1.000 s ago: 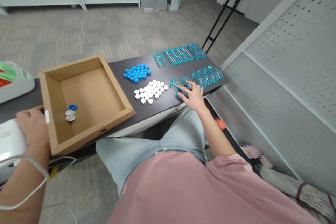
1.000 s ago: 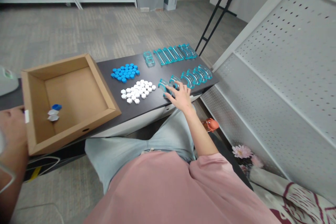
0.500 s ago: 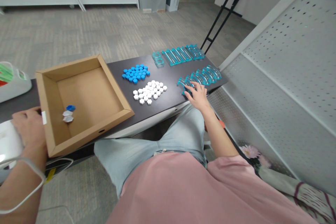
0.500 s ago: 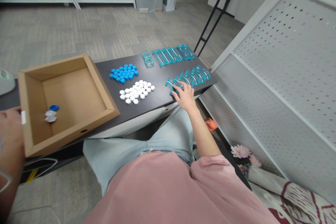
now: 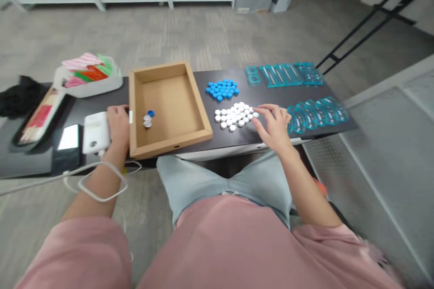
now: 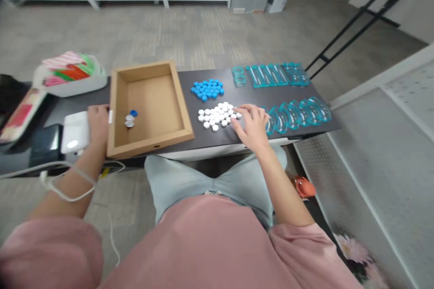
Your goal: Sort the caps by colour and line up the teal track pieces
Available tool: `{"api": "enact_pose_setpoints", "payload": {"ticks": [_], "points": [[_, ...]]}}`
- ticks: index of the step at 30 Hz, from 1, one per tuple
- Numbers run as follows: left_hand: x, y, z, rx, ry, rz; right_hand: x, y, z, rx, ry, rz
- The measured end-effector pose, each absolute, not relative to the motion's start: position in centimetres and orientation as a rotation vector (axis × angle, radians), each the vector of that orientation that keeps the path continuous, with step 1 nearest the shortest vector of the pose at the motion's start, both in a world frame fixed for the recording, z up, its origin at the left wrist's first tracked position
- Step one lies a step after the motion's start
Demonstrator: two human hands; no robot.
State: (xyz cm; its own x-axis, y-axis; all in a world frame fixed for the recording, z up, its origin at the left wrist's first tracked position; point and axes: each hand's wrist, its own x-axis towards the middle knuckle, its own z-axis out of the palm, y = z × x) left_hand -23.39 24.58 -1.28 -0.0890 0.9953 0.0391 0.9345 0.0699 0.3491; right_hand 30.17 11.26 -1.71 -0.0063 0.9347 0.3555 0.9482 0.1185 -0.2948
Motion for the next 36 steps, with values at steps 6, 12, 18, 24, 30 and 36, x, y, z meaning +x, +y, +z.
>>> {"api": "enact_pose_setpoints", "payload": {"ticks": [6, 12, 18, 24, 30, 36], "points": [[-22.4, 24.5, -1.9, 1.788, 2.329, 0.495, 13.8, 19.7, 2.0, -1.092, -2.524, 0.401], [-22.9, 24.9, -3.5, 1.85, 2.31, 0.548, -0.4, 26.3, 2.0, -0.972, -2.852, 0.425], [-23.1, 25.0, -4.1, 1.879, 2.308, 0.536, -3.7, 26.6, 1.6, -1.004, -2.902, 0.416], [-22.8, 25.0, -3.7, 1.866, 2.356, 0.521, 4.0, 27.0, 3.7, -0.922, -2.545, 0.641], [-23.7, 25.7, -4.7, 1.818, 2.373, 0.541, 22.2, 27.9, 5.1, -1.2, -2.143, 0.664], [-23.8, 26.1, -5.1, 1.782, 2.374, 0.544, 29.7, 26.2, 3.2, -1.406, -2.061, 0.733]]}}
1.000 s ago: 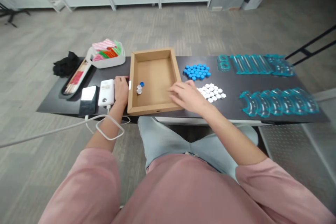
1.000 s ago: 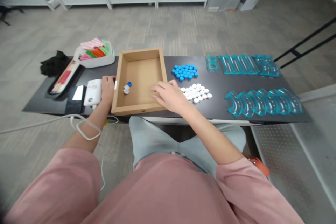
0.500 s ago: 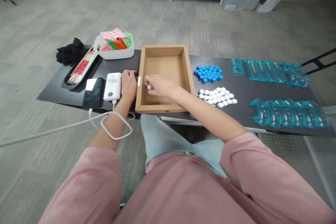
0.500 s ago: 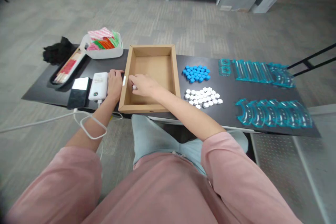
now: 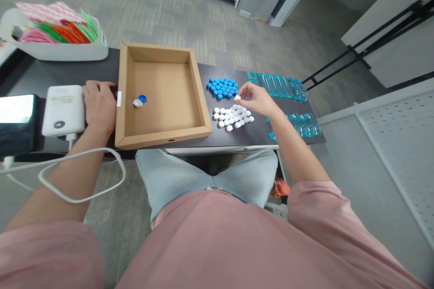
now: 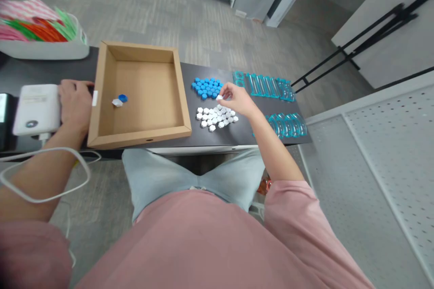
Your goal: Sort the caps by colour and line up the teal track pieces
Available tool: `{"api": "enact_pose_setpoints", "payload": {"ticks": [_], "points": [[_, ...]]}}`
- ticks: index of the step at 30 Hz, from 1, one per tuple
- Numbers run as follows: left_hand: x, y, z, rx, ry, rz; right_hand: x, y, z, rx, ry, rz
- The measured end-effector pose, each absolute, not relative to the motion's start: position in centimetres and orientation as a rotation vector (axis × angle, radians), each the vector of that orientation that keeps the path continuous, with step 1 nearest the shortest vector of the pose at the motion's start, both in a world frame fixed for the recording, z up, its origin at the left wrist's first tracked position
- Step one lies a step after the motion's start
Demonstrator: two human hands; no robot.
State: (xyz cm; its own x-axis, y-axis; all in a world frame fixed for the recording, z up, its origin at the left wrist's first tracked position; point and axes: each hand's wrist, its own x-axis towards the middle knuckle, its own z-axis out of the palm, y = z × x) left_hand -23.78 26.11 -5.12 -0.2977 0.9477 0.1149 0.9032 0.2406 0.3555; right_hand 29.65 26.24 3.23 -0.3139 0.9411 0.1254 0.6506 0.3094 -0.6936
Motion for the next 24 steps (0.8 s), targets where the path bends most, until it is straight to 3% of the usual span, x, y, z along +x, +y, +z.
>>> {"api": "enact_pose_setpoints", "payload": {"ticks": [11, 24], "points": [[-22.8, 25.6, -3.8, 1.744, 2.385, 0.545, 31.2, 19.8, 1.6, -1.174, -2.506, 0.672], [-23.0, 25.6, -3.8, 1.783, 2.379, 0.533, 31.4, 18.9, 0.1, -1.352, -2.562, 0.57]]}}
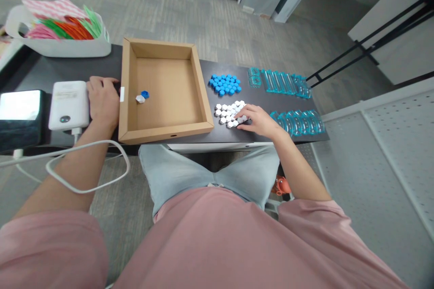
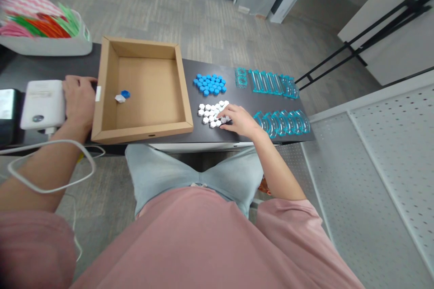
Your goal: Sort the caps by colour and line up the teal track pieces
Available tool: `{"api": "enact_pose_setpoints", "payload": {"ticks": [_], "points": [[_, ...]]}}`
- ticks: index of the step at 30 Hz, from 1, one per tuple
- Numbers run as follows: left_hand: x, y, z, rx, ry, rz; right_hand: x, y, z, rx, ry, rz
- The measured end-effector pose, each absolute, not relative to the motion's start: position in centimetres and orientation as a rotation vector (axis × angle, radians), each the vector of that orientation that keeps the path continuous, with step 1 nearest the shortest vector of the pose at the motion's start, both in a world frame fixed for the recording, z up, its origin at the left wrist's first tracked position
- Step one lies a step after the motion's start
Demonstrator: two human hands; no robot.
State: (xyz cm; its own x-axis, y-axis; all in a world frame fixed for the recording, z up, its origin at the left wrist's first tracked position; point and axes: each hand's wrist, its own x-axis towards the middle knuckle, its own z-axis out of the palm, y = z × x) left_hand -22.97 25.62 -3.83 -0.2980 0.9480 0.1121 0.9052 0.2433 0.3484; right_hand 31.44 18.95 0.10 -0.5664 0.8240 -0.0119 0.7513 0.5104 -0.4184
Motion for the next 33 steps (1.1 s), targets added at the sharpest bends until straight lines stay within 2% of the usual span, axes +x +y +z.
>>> {"api": "enact_pose_setpoints", "payload": {"ticks": [5, 9, 12, 16, 22, 27, 33], "points": [[-23.0, 25.7, -3.8, 1.741, 2.343, 0.531, 30.9, 18.7, 1.2, -1.383, -2.522, 0.53], [-22.8, 25.2, -3.4, 1.766, 2.298, 0.571, 27.5, 19.5, 3.5, -1.205, -2.54, 0.535], [-22.5, 24.9, -3.1, 1.77, 2.296, 0.589, 21.2, 21.6, 4.4, -1.018, -2.604, 0.566], [-22.1, 24.8, -3.1, 1.759, 2.316, 0.612, 9.4, 26.1, 3.0, -0.865, -2.651, 0.52], [-22.3, 25.0, -3.8, 1.811, 2.357, 0.612, -2.6, 30.4, 0.2, -0.9, -2.842, 0.358], [-22.6, 25.0, -4.0, 1.834, 2.339, 0.624, -2.1, 29.5, 1.2, -0.837, -2.796, 0.423], [-22.8, 25.0, -3.9, 1.826, 2.301, 0.64, 10.0, 26.4, 5.3, -0.933, -2.446, 0.6]]}}
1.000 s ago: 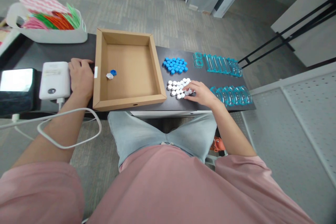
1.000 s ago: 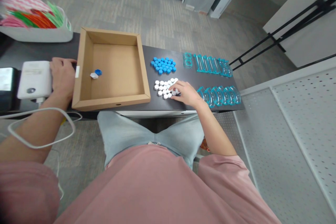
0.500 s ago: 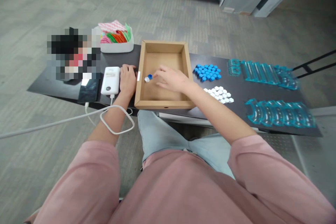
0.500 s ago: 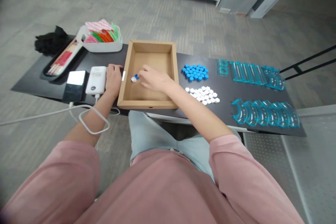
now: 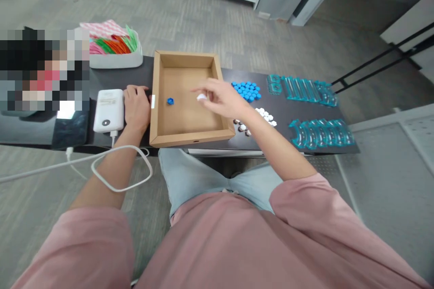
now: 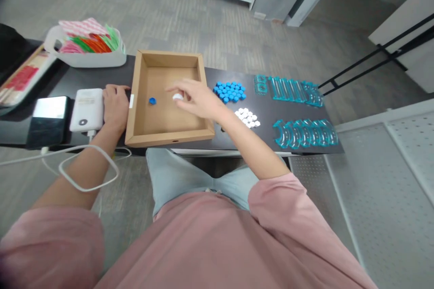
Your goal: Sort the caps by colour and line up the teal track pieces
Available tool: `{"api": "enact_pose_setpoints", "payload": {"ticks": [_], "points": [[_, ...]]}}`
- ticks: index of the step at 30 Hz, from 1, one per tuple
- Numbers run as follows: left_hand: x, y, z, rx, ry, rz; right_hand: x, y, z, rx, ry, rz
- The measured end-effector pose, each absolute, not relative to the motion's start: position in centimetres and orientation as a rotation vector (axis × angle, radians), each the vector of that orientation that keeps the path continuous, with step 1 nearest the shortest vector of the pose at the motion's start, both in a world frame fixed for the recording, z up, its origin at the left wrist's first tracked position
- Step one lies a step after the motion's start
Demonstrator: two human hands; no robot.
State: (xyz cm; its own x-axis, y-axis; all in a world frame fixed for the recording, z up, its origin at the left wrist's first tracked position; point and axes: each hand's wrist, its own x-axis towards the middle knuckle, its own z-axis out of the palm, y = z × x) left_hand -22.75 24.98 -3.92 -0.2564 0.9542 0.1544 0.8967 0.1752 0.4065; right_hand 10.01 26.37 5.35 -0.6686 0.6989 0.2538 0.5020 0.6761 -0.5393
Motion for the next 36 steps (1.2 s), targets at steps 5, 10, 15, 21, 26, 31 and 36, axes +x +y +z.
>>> {"api": "enact_pose_setpoints", "payload": {"ticks": [5, 10, 15, 21, 26, 31, 36], "points": [[-23.0, 25.3, -4.2, 1.803, 2.314, 0.639, 23.1, 21.4, 6.7, -1.297, -2.051, 0.497], [-23.3, 25.5, -4.3, 1.767, 2.31, 0.637, 27.0, 16.0, 2.1, -1.383, -2.014, 0.447], [-23.3, 25.3, -3.9, 1.756, 2.279, 0.662, 25.5, 14.5, -2.2, -1.26, -2.225, 0.462], [-23.3, 25.2, -3.6, 1.755, 2.3, 0.626, 25.8, 14.9, -4.0, -1.242, -2.33, 0.424], [-23.2, 25.2, -3.6, 1.764, 2.29, 0.654, 26.5, 15.1, -5.0, -1.278, -2.283, 0.32], [-23.0, 25.1, -3.2, 1.725, 2.284, 0.618, 25.5, 15.0, -3.3, -1.264, -2.216, 0.337], [-22.7, 25.0, -3.2, 1.729, 2.279, 0.619, 18.7, 18.0, 1.2, -1.13, -2.302, 0.413]]}}
